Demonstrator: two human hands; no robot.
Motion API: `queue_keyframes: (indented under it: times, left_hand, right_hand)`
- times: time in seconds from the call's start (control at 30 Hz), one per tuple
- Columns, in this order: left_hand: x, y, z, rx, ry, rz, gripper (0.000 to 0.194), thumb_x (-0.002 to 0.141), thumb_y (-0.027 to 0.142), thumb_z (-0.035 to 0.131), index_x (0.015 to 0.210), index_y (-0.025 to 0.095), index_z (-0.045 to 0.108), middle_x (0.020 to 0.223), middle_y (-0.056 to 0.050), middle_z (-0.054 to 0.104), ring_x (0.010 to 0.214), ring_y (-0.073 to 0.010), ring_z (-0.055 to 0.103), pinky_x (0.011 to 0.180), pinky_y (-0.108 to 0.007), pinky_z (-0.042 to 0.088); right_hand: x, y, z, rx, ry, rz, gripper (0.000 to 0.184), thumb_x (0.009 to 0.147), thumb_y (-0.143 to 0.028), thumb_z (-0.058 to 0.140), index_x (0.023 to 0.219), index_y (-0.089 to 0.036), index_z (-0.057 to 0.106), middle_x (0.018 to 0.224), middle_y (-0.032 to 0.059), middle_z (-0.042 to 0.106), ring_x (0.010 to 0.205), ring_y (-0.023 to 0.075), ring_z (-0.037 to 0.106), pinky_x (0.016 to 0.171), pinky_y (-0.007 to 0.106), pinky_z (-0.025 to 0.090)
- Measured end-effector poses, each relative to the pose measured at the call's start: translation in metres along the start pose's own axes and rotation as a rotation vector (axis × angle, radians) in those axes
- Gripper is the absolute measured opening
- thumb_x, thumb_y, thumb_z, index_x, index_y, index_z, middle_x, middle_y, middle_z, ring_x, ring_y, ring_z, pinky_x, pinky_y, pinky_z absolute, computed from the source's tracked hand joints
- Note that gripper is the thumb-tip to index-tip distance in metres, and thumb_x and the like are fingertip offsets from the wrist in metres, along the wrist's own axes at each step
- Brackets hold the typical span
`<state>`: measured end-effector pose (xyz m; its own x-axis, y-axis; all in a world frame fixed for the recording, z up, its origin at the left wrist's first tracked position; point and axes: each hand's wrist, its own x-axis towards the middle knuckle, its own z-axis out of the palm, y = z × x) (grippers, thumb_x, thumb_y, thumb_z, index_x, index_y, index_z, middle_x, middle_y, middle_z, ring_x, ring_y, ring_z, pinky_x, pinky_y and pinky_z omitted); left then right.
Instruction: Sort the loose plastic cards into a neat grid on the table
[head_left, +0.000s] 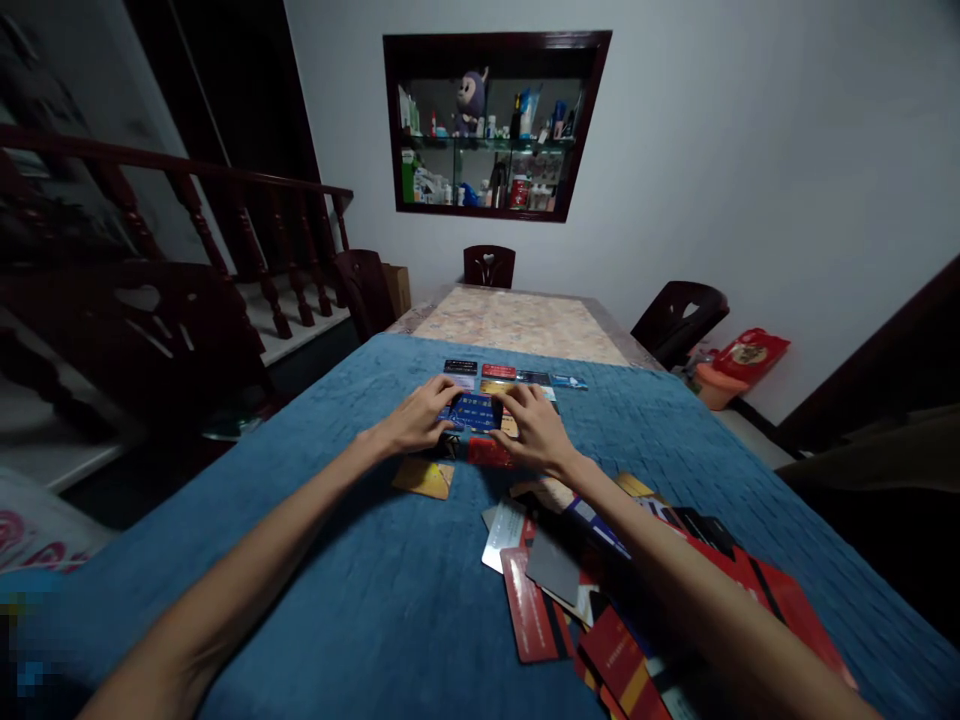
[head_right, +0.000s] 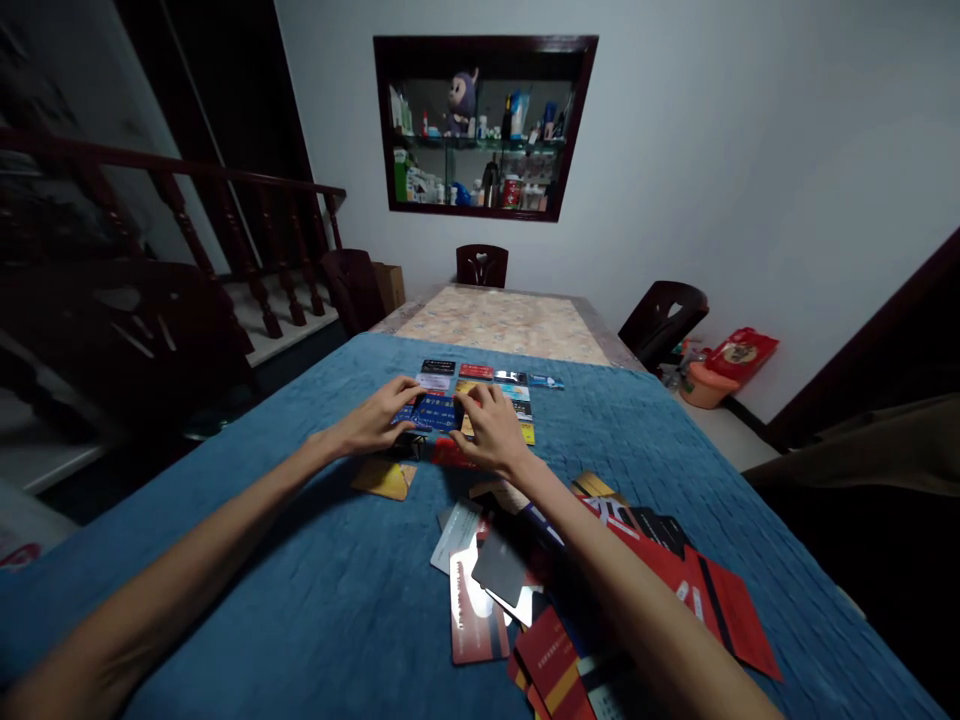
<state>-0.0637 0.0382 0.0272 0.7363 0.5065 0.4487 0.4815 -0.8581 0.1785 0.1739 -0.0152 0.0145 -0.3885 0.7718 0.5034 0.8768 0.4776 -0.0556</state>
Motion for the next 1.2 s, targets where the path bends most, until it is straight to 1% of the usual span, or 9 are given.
queue_keyframes:
  times: [0.1, 0.23, 0.4, 0.53, 0.67, 0.9, 1.07, 1.2]
  left_hand:
    - [-0.001, -0.017, 0.001, -0.001, -0.018, -0.055, 0.05, 0.077, 0.011, 0.059, 0.126, 0.017, 0.052, 0.118, -0.012, 0.051, 0.112, -0.0265, 0.053, 0.101, -0.044, 0.047]
    - [-0.004, -0.035, 0.005, -0.001, -0.062, -0.121, 0.049, 0.076, 0.009, 0.059, 0.124, 0.017, 0.053, 0.117, -0.011, 0.051, 0.111, -0.0259, 0.053, 0.101, -0.042, 0.046]
    - [-0.008, -0.052, 0.012, -0.007, -0.128, -0.195, 0.044, 0.076, 0.009, 0.058, 0.119, 0.016, 0.055, 0.115, -0.011, 0.051, 0.108, -0.025, 0.054, 0.099, -0.041, 0.047]
    - [-0.011, -0.061, 0.017, 0.008, -0.184, -0.251, 0.041, 0.078, 0.011, 0.058, 0.118, 0.017, 0.055, 0.112, -0.008, 0.051, 0.105, -0.0231, 0.054, 0.097, -0.038, 0.047]
    - [-0.013, -0.063, 0.019, 0.022, -0.257, -0.334, 0.041, 0.081, 0.014, 0.057, 0.122, 0.017, 0.054, 0.113, -0.01, 0.051, 0.107, -0.0247, 0.054, 0.097, -0.041, 0.046]
    - [-0.012, -0.057, 0.017, 0.045, -0.397, -0.437, 0.042, 0.087, 0.02, 0.053, 0.129, 0.02, 0.05, 0.121, -0.011, 0.051, 0.118, -0.0275, 0.051, 0.103, -0.047, 0.041]
    - [-0.01, -0.054, 0.017, 0.068, -0.443, -0.449, 0.045, 0.088, 0.019, 0.05, 0.133, 0.021, 0.048, 0.123, -0.012, 0.05, 0.123, -0.0281, 0.048, 0.104, -0.049, 0.039]
    - [-0.01, -0.053, 0.016, 0.086, -0.455, -0.448, 0.047, 0.088, 0.017, 0.051, 0.134, 0.02, 0.049, 0.123, -0.013, 0.051, 0.122, -0.0291, 0.049, 0.103, -0.051, 0.04]
  right_hand:
    - [0.017, -0.005, 0.009, -0.006, -0.097, 0.064, 0.051, 0.084, -0.042, 0.062, 0.129, -0.017, 0.056, 0.121, 0.0149, 0.056, 0.109, 0.0314, 0.044, 0.088, 0.043, 0.043]
    - [0.033, -0.012, 0.021, -0.026, -0.228, 0.143, 0.053, 0.085, -0.044, 0.061, 0.132, -0.019, 0.054, 0.127, 0.0148, 0.054, 0.116, 0.0327, 0.042, 0.089, 0.044, 0.043]
    - [0.046, -0.014, 0.037, -0.031, -0.301, 0.157, 0.051, 0.086, -0.045, 0.059, 0.131, -0.022, 0.055, 0.127, 0.0146, 0.057, 0.118, 0.0349, 0.043, 0.087, 0.046, 0.043]
    - [0.054, -0.013, 0.046, -0.03, -0.365, 0.158, 0.05, 0.086, -0.047, 0.058, 0.13, -0.023, 0.056, 0.125, 0.014, 0.059, 0.118, 0.0355, 0.044, 0.087, 0.047, 0.042]
    - [0.06, -0.012, 0.05, -0.032, -0.416, 0.159, 0.051, 0.086, -0.048, 0.058, 0.131, -0.024, 0.056, 0.125, 0.0133, 0.06, 0.119, 0.0358, 0.045, 0.088, 0.048, 0.041]
    - [0.065, -0.013, 0.054, -0.039, -0.502, 0.174, 0.049, 0.086, -0.051, 0.056, 0.126, -0.024, 0.059, 0.125, 0.0124, 0.062, 0.119, 0.0358, 0.046, 0.089, 0.047, 0.039]
    - [0.066, -0.014, 0.055, -0.041, -0.525, 0.17, 0.047, 0.085, -0.05, 0.058, 0.123, -0.023, 0.063, 0.124, 0.0125, 0.064, 0.12, 0.0349, 0.046, 0.089, 0.044, 0.038]
    - [0.067, -0.015, 0.055, -0.043, -0.525, 0.158, 0.045, 0.084, -0.049, 0.059, 0.121, -0.023, 0.065, 0.125, 0.0119, 0.065, 0.122, 0.0353, 0.044, 0.089, 0.043, 0.037]
